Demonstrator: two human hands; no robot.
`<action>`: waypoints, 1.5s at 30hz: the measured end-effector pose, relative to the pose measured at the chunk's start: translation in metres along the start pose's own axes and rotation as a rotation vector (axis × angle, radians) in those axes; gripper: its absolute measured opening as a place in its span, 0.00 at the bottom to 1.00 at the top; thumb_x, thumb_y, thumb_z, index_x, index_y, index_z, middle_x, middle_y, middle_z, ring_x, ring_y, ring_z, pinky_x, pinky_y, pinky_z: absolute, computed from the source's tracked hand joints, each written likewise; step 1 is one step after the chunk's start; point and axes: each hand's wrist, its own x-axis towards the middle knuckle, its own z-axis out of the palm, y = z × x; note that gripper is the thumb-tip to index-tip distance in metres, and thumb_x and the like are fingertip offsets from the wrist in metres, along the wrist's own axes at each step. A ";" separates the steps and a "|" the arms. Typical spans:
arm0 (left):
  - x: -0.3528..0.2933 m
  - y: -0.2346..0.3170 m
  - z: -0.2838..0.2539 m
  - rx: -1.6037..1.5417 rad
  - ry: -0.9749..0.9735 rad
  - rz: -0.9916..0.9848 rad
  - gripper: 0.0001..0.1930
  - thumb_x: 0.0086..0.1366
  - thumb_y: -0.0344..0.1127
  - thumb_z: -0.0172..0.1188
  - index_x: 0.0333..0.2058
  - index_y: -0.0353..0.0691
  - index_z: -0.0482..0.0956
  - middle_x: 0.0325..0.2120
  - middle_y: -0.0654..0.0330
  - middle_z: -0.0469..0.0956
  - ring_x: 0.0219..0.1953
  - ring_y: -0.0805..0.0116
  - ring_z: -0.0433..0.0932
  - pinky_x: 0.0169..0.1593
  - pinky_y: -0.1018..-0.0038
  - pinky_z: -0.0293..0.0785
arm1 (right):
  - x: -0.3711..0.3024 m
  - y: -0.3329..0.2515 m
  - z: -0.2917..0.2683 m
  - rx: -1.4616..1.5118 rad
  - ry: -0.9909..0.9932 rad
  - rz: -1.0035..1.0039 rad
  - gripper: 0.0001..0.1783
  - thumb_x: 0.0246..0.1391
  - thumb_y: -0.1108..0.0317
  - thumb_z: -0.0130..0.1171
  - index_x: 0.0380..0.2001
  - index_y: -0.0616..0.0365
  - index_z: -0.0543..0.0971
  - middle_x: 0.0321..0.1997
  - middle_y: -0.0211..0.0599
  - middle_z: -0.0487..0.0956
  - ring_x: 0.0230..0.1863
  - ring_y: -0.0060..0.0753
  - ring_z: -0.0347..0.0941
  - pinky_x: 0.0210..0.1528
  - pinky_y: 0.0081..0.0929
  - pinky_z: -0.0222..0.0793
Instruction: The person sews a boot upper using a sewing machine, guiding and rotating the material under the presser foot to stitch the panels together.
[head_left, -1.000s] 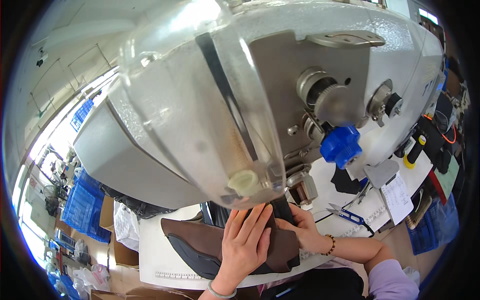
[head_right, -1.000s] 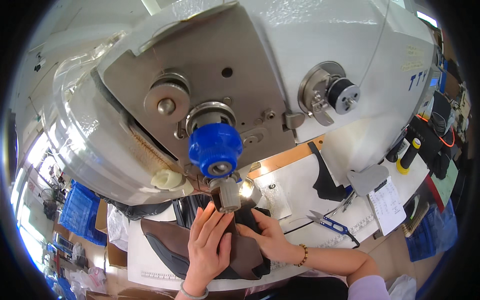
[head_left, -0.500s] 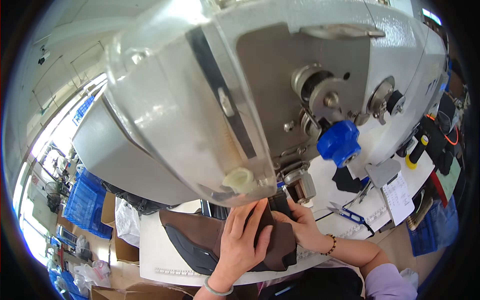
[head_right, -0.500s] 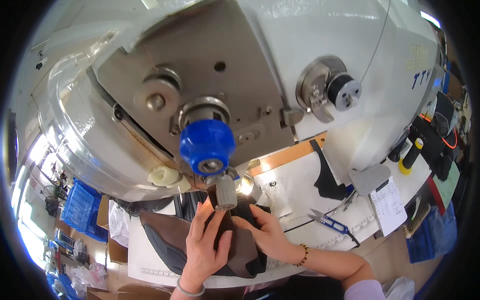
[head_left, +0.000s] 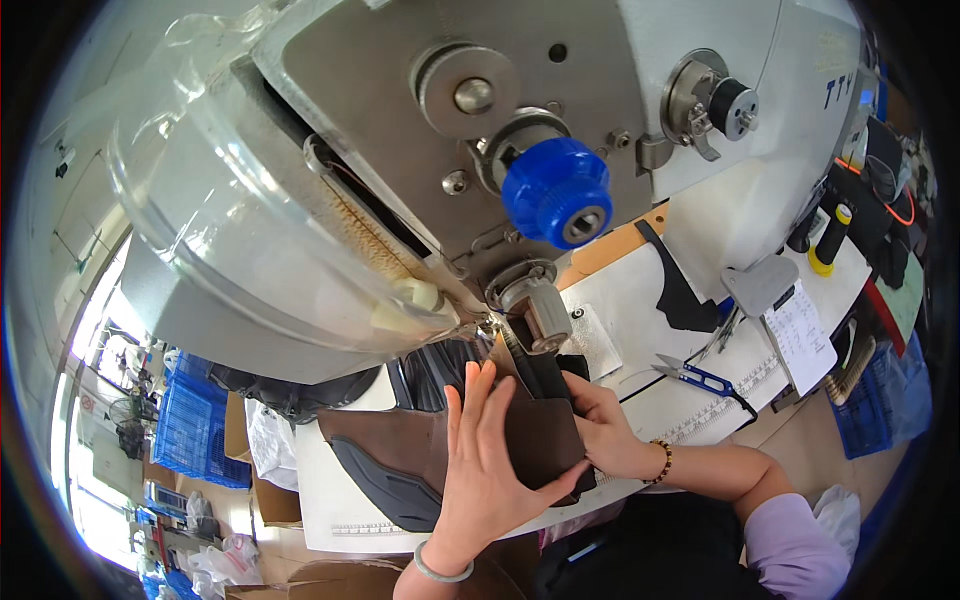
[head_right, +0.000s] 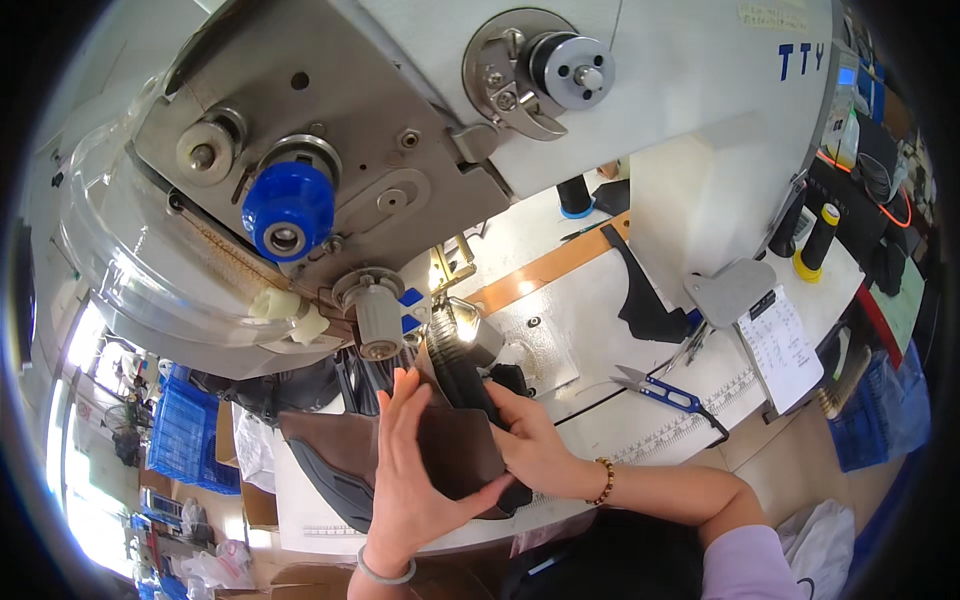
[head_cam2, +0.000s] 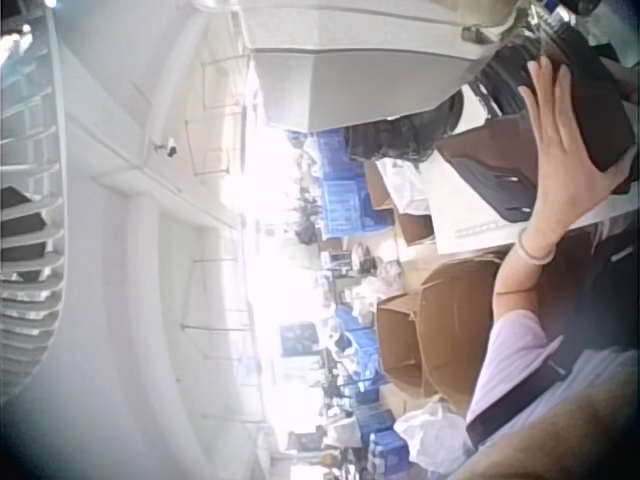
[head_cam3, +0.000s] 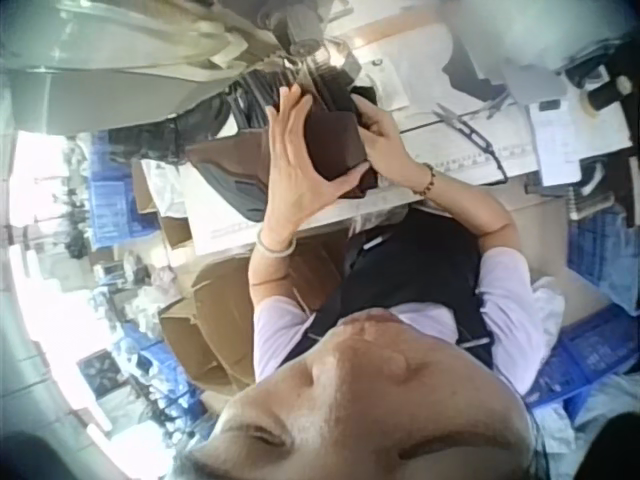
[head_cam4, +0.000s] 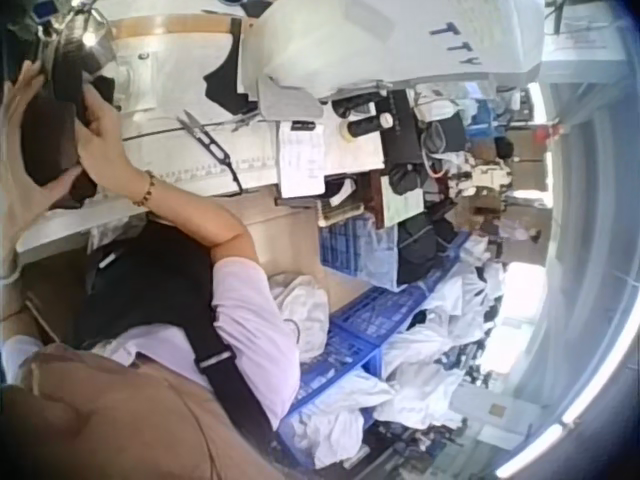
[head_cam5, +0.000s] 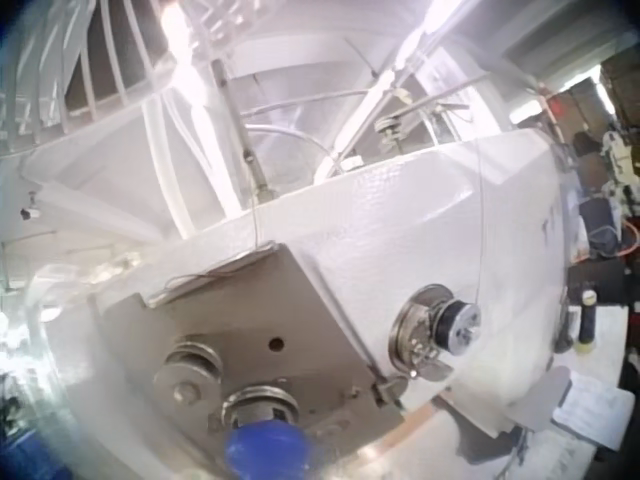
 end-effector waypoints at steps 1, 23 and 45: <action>-0.003 -0.004 0.002 -0.026 0.039 0.007 0.50 0.37 0.46 0.73 0.55 0.29 0.55 0.55 0.38 0.58 0.60 0.39 0.56 0.61 0.46 0.47 | 0.000 0.000 0.002 0.004 0.000 -0.002 0.20 0.59 0.71 0.48 0.53 0.64 0.64 0.47 0.31 0.72 0.46 0.16 0.66 0.47 0.17 0.65; -0.003 -0.004 -0.004 0.159 0.050 0.094 0.39 0.40 0.47 0.69 0.48 0.28 0.69 0.53 0.51 0.66 0.57 0.52 0.63 0.58 0.57 0.58 | 0.001 0.001 -0.001 -0.142 -0.024 -0.051 0.19 0.57 0.74 0.49 0.52 0.64 0.65 0.45 0.30 0.73 0.43 0.14 0.67 0.45 0.16 0.67; 0.001 -0.011 0.003 0.026 0.171 0.161 0.36 0.39 0.44 0.69 0.45 0.25 0.71 0.48 0.43 0.71 0.55 0.47 0.67 0.59 0.52 0.59 | 0.001 0.005 -0.009 -0.173 -0.050 -0.026 0.24 0.55 0.71 0.53 0.55 0.65 0.62 0.48 0.33 0.72 0.46 0.16 0.67 0.47 0.17 0.66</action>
